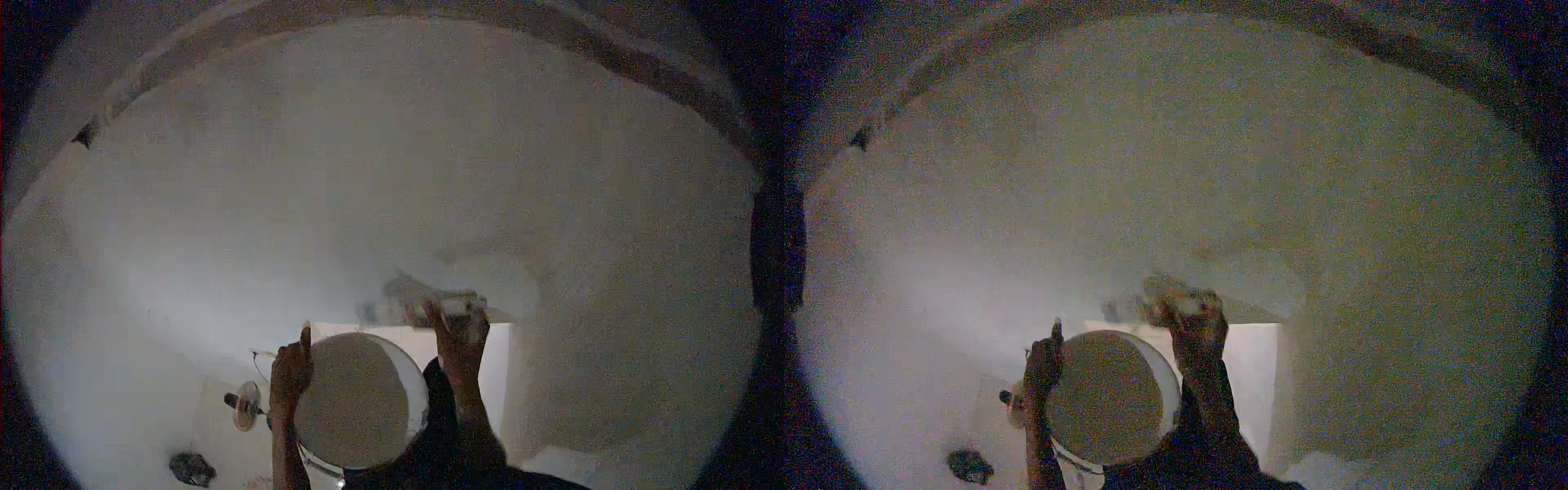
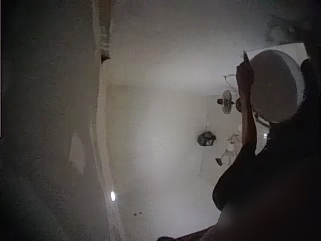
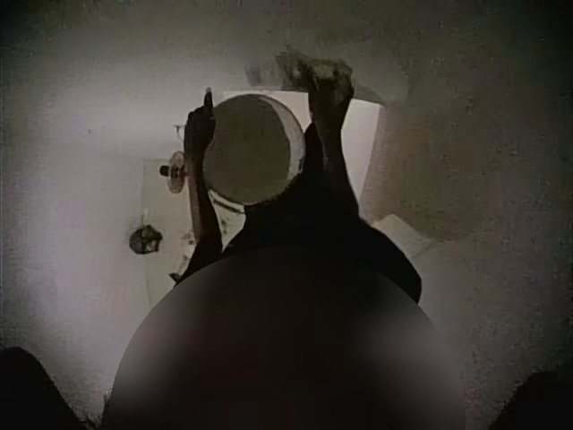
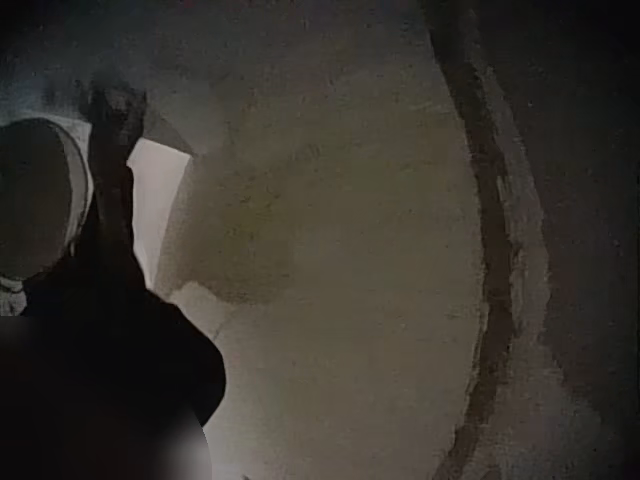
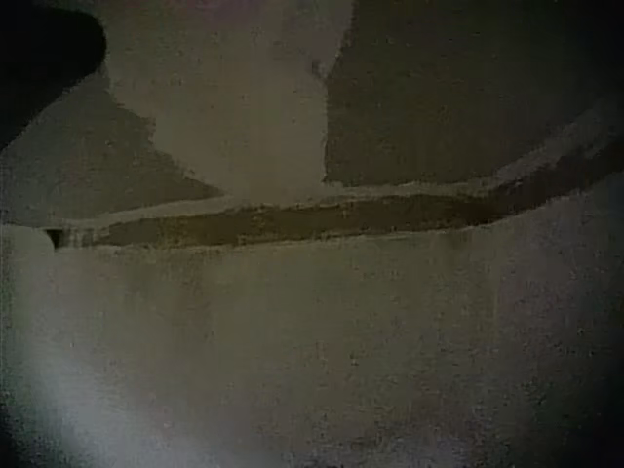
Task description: Painting a ceiling with a brush and white paint from a bucket.
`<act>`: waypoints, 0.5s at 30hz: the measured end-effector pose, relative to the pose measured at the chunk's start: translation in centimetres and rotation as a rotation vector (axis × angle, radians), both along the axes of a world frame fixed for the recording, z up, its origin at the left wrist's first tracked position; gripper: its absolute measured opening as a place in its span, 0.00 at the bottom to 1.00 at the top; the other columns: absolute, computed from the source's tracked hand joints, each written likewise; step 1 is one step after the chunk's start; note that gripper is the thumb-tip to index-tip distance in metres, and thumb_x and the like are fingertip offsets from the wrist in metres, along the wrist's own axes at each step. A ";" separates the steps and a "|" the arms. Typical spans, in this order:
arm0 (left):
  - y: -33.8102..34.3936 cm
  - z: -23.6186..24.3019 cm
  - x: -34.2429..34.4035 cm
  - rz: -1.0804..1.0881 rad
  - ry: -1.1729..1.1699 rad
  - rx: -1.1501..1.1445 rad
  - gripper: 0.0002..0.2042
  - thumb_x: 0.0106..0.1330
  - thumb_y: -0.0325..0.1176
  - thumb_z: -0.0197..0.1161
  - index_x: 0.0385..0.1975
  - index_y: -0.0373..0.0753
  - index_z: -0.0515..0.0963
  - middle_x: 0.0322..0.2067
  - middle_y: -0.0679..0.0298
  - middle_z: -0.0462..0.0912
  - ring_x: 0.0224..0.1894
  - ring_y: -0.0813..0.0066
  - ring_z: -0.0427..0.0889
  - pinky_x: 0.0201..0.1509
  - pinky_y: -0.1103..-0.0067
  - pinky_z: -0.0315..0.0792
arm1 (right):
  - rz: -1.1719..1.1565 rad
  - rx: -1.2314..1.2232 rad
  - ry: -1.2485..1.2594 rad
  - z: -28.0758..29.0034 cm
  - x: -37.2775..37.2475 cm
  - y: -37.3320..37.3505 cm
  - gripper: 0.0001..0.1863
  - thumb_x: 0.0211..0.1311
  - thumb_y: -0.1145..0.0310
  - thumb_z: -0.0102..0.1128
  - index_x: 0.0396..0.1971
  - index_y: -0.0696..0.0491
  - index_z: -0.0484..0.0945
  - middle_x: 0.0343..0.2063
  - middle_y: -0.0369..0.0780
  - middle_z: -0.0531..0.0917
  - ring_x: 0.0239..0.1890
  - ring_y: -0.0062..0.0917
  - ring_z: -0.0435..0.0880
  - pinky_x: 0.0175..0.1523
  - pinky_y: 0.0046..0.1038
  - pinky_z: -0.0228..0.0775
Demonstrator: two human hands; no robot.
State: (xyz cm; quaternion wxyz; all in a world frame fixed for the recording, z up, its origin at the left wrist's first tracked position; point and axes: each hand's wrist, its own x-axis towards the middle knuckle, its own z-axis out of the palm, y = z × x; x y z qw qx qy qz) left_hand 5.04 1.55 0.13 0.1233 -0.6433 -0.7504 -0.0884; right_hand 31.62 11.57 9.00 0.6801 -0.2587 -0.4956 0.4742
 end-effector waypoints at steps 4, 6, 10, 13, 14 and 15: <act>0.1 -0.5 -0.3 -0.083 -0.064 0.133 0.31 0.59 0.27 0.56 0.64 0.35 0.57 0.29 0.51 0.78 0.30 0.56 0.77 0.32 0.63 0.75 | 0.285 -0.575 -0.125 -7.1 1.1 -3.7 0.22 0.58 0.57 0.66 0.41 0.61 0.74 0.34 0.42 0.80 0.36 0.24 0.80 0.40 0.28 0.74; -0.2 -0.5 -0.1 -0.067 -0.057 0.125 0.30 0.59 0.27 0.56 0.64 0.36 0.57 0.29 0.52 0.78 0.30 0.55 0.77 0.32 0.62 0.75 | 0.436 -0.452 -0.241 -8.9 0.4 -4.8 0.23 0.60 0.58 0.64 0.46 0.60 0.72 0.38 0.44 0.80 0.42 0.26 0.80 0.43 0.30 0.74; -1.9 0.1 0.4 -0.014 0.140 0.062 0.34 0.58 0.22 0.53 0.66 0.35 0.52 0.31 0.52 0.78 0.32 0.56 0.77 0.35 0.64 0.74 | 0.366 -0.287 -0.535 -10.3 -1.9 -6.5 0.26 0.59 0.60 0.65 0.52 0.57 0.69 0.40 0.44 0.79 0.43 0.28 0.79 0.45 0.32 0.74; -2.9 0.4 0.2 -0.041 0.093 0.132 0.36 0.57 0.21 0.53 0.67 0.34 0.49 0.32 0.51 0.77 0.34 0.55 0.76 0.39 0.64 0.73 | 0.285 -0.094 -0.713 -10.5 -2.4 -6.6 0.21 0.59 0.60 0.66 0.46 0.58 0.74 0.39 0.44 0.80 0.41 0.30 0.80 0.44 0.33 0.73; -3.1 0.5 0.0 -0.083 0.047 0.191 0.36 0.56 0.21 0.54 0.67 0.34 0.49 0.32 0.51 0.77 0.34 0.55 0.76 0.39 0.64 0.72 | 0.285 -0.068 -0.791 -10.6 -2.3 -6.3 0.19 0.59 0.60 0.65 0.43 0.58 0.76 0.38 0.44 0.80 0.40 0.30 0.80 0.44 0.33 0.73; -3.5 0.6 -0.2 -0.130 0.016 0.271 0.36 0.56 0.21 0.54 0.68 0.35 0.49 0.32 0.50 0.76 0.34 0.54 0.76 0.40 0.64 0.72 | 0.267 -0.043 -0.867 -10.8 -2.3 -6.3 0.18 0.59 0.60 0.65 0.40 0.58 0.78 0.37 0.45 0.81 0.39 0.31 0.80 0.44 0.32 0.73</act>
